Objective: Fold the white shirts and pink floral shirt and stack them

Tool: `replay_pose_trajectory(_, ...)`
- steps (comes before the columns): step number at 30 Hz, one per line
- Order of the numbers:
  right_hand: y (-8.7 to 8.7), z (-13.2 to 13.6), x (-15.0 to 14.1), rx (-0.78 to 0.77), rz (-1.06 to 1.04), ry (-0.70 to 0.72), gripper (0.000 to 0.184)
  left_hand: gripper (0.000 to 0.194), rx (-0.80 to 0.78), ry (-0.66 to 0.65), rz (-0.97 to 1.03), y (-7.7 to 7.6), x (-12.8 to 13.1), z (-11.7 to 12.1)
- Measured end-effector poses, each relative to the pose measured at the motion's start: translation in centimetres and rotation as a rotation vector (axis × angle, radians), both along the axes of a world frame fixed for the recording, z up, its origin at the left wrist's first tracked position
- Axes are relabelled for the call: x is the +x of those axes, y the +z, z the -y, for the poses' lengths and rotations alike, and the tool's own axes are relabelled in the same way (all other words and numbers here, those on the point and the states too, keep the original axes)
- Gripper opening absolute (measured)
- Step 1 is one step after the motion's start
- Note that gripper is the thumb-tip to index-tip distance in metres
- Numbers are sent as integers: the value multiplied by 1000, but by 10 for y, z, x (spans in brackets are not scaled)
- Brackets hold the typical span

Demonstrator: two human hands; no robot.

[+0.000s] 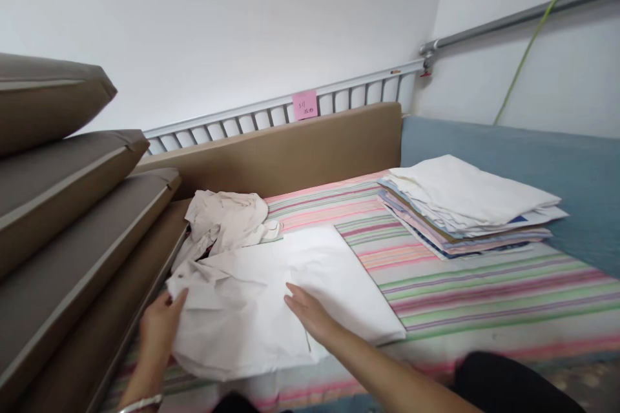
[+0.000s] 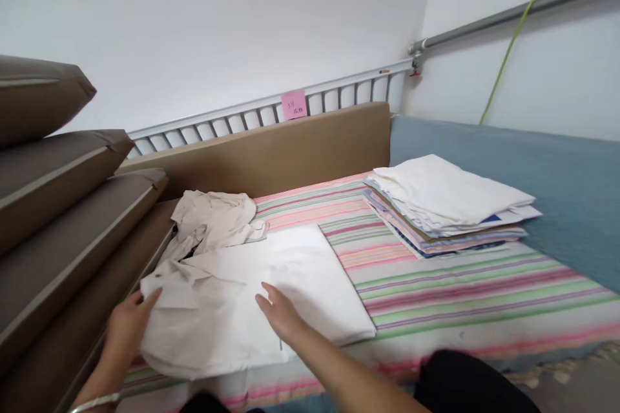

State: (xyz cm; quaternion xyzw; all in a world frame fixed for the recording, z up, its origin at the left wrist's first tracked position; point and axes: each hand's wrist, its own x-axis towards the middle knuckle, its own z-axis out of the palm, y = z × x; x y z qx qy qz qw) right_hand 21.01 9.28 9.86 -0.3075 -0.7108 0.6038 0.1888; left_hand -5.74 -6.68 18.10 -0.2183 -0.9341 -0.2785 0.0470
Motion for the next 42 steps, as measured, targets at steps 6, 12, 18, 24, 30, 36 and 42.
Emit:
replay_pose_trajectory(6,48,-51,29,-485,-312,-81,66,34,-377,-295,-349,64,145,-114)
replay_pose_trajectory(12,21,-116,85,-757,-383,-269,65,33,-500,-798,-173,-12,281,-182)
replay_pose_trajectory(18,-12,-134,107,-711,-154,-337,24,36,-159,-1033,-136,-63,268,-125)
replay_pose_trajectory(24,2,-130,61,-583,35,-295,26,42,22,-825,-280,-113,175,-62)
replay_pose_trajectory(30,34,-128,43,-173,114,-322,32,47,21,-766,-270,-145,163,-54)
replay_pose_trajectory(36,4,-125,91,228,321,-413,35,45,-77,-824,-218,-142,196,-66)
replay_pose_trajectory(42,-11,-135,98,269,359,-422,36,42,-38,-827,-208,-140,188,-65)
